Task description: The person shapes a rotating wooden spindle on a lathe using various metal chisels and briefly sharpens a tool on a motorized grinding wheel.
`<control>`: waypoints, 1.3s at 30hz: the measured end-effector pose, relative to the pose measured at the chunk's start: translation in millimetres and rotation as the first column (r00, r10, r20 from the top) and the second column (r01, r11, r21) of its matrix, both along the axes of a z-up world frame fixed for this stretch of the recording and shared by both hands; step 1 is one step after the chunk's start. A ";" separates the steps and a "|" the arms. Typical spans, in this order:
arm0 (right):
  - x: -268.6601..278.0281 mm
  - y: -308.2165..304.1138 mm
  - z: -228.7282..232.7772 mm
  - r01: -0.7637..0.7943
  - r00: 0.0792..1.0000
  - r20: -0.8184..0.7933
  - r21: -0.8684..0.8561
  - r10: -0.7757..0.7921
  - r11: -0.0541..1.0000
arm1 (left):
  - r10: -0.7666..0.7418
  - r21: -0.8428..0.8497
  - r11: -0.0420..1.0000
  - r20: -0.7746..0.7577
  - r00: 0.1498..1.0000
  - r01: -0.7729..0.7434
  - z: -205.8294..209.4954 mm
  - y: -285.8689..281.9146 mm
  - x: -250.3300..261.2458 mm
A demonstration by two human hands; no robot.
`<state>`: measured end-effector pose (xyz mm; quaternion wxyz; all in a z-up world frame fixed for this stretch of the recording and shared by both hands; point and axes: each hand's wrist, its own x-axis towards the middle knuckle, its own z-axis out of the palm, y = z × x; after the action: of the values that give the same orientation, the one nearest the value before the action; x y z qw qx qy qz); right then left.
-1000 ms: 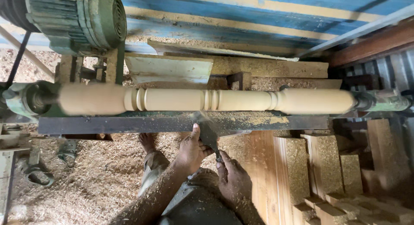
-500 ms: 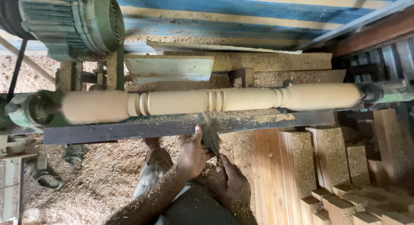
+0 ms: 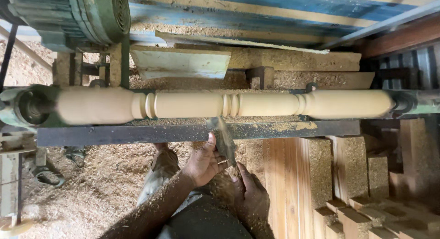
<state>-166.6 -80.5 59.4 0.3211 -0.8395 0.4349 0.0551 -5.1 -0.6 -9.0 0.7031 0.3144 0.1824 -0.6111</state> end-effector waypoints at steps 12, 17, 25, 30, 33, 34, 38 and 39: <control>-16.4 -31.1 -22.3 -0.145 0.959 0.222 -0.162 0.179 0.976 | 0.052 -0.002 0.999 0.020 0.998 -0.052 -6.6 -11.6 -15.4; -11.4 -45.3 -7.0 -0.215 0.970 0.097 -0.098 0.224 0.972 | 0.078 0.016 0.997 0.000 0.997 -0.078 -6.0 -18.5 -20.0; -3.7 -51.1 6.1 -0.214 0.974 0.065 -0.073 0.219 0.974 | 0.103 0.037 0.994 -0.016 0.995 -0.103 -3.5 -25.2 -23.3; -9.0 -37.5 -6.0 -0.188 0.972 0.118 -0.113 0.201 0.976 | 0.124 0.035 0.991 0.064 0.990 -0.127 1.6 -21.3 -23.3; -12.8 -38.0 -18.2 -0.217 0.975 0.050 0.010 0.216 0.976 | 0.122 0.030 0.992 0.102 0.987 -0.126 5.5 -19.5 -18.7; -14.8 -33.9 -21.2 -0.205 0.977 0.061 -0.021 0.206 0.979 | 0.110 0.048 0.992 0.105 0.988 -0.116 7.1 -17.6 -17.3; -19.2 -19.8 -28.9 -0.193 0.972 0.118 -0.091 0.203 0.977 | 0.074 0.039 0.996 0.148 0.986 -0.081 9.6 -13.6 -12.0; -19.3 -18.1 -30.6 -0.193 0.970 0.134 -0.099 0.205 0.976 | 0.071 0.048 0.996 0.136 0.988 -0.078 9.1 -13.5 -10.5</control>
<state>-185.9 -98.5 28.8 0.3082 -0.8936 0.3262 0.0080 -15.6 -14.0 0.2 0.7276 0.3665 0.1626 -0.5567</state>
